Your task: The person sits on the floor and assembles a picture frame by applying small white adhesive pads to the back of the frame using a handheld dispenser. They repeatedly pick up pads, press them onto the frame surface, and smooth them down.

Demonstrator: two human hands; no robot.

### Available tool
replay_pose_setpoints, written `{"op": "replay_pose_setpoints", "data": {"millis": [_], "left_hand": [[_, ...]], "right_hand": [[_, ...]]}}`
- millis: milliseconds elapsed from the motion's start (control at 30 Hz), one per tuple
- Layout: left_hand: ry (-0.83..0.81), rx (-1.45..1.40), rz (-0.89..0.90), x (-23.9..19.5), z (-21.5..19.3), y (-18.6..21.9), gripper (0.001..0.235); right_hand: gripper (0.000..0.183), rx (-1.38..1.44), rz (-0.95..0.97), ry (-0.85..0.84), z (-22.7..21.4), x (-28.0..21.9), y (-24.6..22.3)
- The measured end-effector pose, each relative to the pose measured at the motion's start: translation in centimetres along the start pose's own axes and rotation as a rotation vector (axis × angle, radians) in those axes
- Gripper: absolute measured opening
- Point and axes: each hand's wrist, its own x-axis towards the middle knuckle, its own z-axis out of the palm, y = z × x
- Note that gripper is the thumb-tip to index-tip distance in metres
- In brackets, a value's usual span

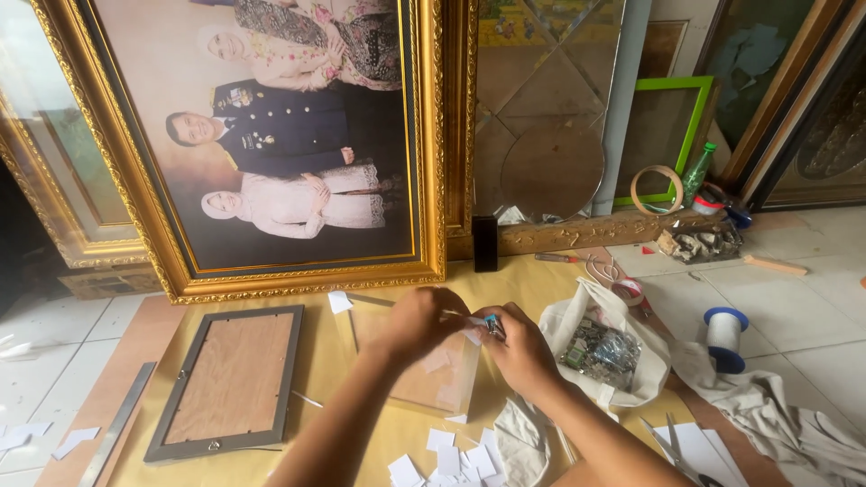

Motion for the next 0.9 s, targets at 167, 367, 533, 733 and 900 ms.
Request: {"op": "replay_pose_setpoints", "data": {"millis": [167, 367, 533, 733, 900], "left_hand": [[0.406, 0.246, 0.4, -4.2, 2.0, 1.6, 0.019], [0.486, 0.404, 0.37, -7.7, 3.7, 1.1, 0.017], [0.483, 0.463, 0.34, -9.8, 4.6, 1.2, 0.017], [0.467, 0.456, 0.336, -11.9, 4.7, 1.7, 0.015], [0.494, 0.435, 0.334, -13.5, 5.6, 1.4, 0.012]], "right_hand": [[0.032, 0.266, 0.186, -0.148, -1.8, 0.4, -1.8], [0.076, 0.261, 0.046, -0.261, -2.8, -1.5, -1.6], [0.069, 0.147, -0.105, -0.361, -2.9, -2.7, -3.4], [0.061, 0.069, -0.252, -0.391, -2.3, -3.3, -4.4], [0.053, 0.026, -0.396, -0.369, -2.0, -4.3, -4.9]]}}
